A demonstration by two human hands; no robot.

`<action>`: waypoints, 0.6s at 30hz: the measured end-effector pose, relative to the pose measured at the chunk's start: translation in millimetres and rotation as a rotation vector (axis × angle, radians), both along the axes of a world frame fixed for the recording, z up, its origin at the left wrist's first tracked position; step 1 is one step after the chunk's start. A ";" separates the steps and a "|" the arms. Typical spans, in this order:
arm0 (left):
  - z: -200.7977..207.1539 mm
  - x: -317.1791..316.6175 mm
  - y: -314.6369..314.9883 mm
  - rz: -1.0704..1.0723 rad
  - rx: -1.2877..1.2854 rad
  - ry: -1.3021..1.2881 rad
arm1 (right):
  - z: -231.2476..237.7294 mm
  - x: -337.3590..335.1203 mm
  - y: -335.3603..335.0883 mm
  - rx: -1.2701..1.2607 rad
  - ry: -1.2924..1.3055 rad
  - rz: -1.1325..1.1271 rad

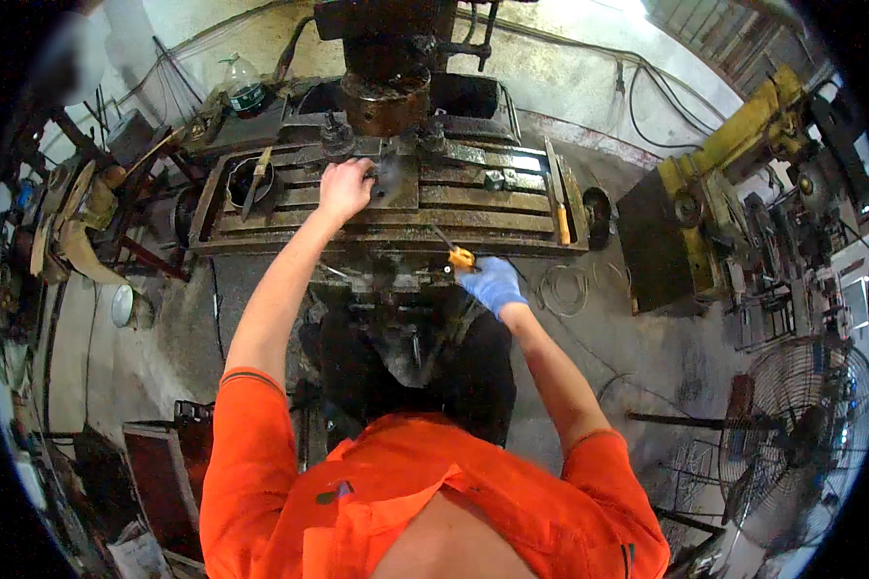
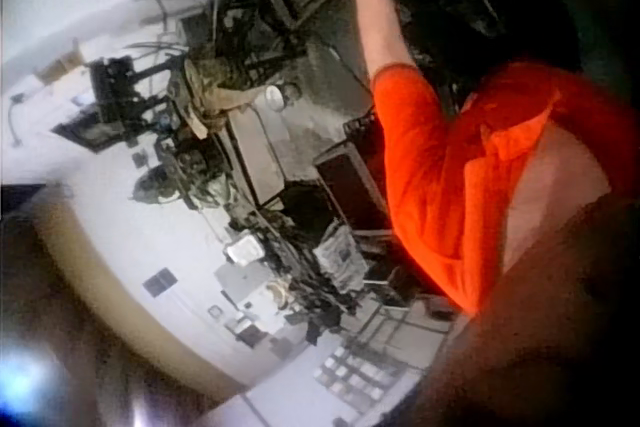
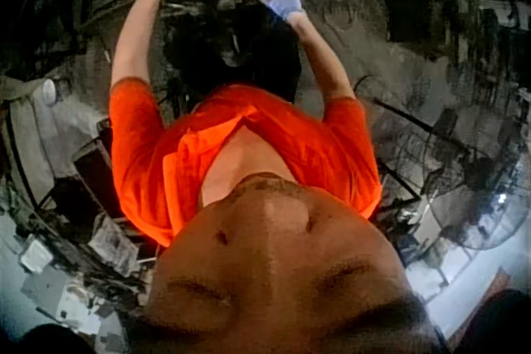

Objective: The person uses a scraper and an air hose to clean a metal part on a milling machine table, frequently reaching into a nearby bin to pick up and place small metal components.

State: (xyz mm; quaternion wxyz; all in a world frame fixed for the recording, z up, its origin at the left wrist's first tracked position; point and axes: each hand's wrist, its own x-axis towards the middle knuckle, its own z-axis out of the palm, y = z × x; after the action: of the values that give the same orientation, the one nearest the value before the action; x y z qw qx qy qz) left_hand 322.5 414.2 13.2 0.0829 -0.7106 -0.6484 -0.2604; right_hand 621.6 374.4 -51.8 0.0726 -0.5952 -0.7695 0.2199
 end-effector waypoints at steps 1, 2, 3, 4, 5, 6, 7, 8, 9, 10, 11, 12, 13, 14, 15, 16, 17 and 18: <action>2.1 4.8 2.8 0.005 -0.003 -0.036 | 0.7 3.2 -3.1 -0.035 -0.052 -0.027; 0.9 5.5 8.2 -0.018 0.007 -0.074 | -1.5 9.4 -6.4 -0.091 0.006 -0.030; -2.0 5.6 12.4 -0.016 0.019 -0.078 | 1.7 16.1 -12.9 -0.104 0.041 -0.028; -4.9 5.9 16.8 -0.014 0.031 -0.082 | 6.2 24.5 -20.6 -0.119 0.077 -0.027; -5.4 7.1 21.5 -0.013 0.047 -0.086 | 13.1 33.0 -27.4 -0.129 0.113 -0.027; -5.5 9.2 25.4 0.016 0.023 -0.076 | 19.1 41.2 -34.0 -0.106 0.158 -0.006; -8.0 7.4 31.2 0.004 0.024 -0.055 | 24.9 48.8 -40.1 -0.083 0.203 0.018; -9.3 10.2 35.3 0.012 0.048 -0.027 | 28.8 59.0 -44.4 -0.059 0.245 0.031; -8.6 14.6 36.7 0.019 0.070 0.000 | 29.5 69.5 -47.3 -0.119 0.337 -0.034; -7.6 17.0 37.6 0.088 0.057 -0.043 | 30.3 78.8 -49.0 -0.178 0.428 -0.097; -4.1 19.8 35.5 0.156 0.040 -0.083 | 36.5 81.8 -49.7 -0.241 0.523 -0.162; -2.1 21.7 34.5 0.224 0.022 -0.123 | 47.7 85.1 -48.1 -0.277 0.470 -0.228; -3.0 22.7 35.5 0.240 0.013 -0.127 | 57.1 88.4 -42.9 -0.232 0.474 -0.207; -2.4 24.4 37.1 0.253 0.007 -0.132 | 67.0 93.7 -37.3 -0.182 0.479 -0.189; -1.7 24.3 37.9 0.269 0.000 -0.136 | 79.7 93.1 -32.8 -0.136 0.484 -0.166; -0.8 23.5 39.0 0.283 -0.050 -0.142 | 95.9 91.5 -30.9 -0.084 0.648 -0.183; 1.6 25.3 39.7 0.309 -0.063 -0.154 | 113.7 97.0 -22.9 0.054 0.523 -0.144; 2.5 24.7 39.1 0.342 -0.078 -0.163 | 142.8 95.8 -17.5 0.047 0.590 -0.116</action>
State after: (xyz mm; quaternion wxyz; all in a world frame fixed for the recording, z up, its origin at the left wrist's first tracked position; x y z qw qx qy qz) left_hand 347.2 453.3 15.7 0.0456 -0.5693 -0.7738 -0.2740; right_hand 717.4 356.8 91.0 0.3190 -0.5466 -0.6849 0.3611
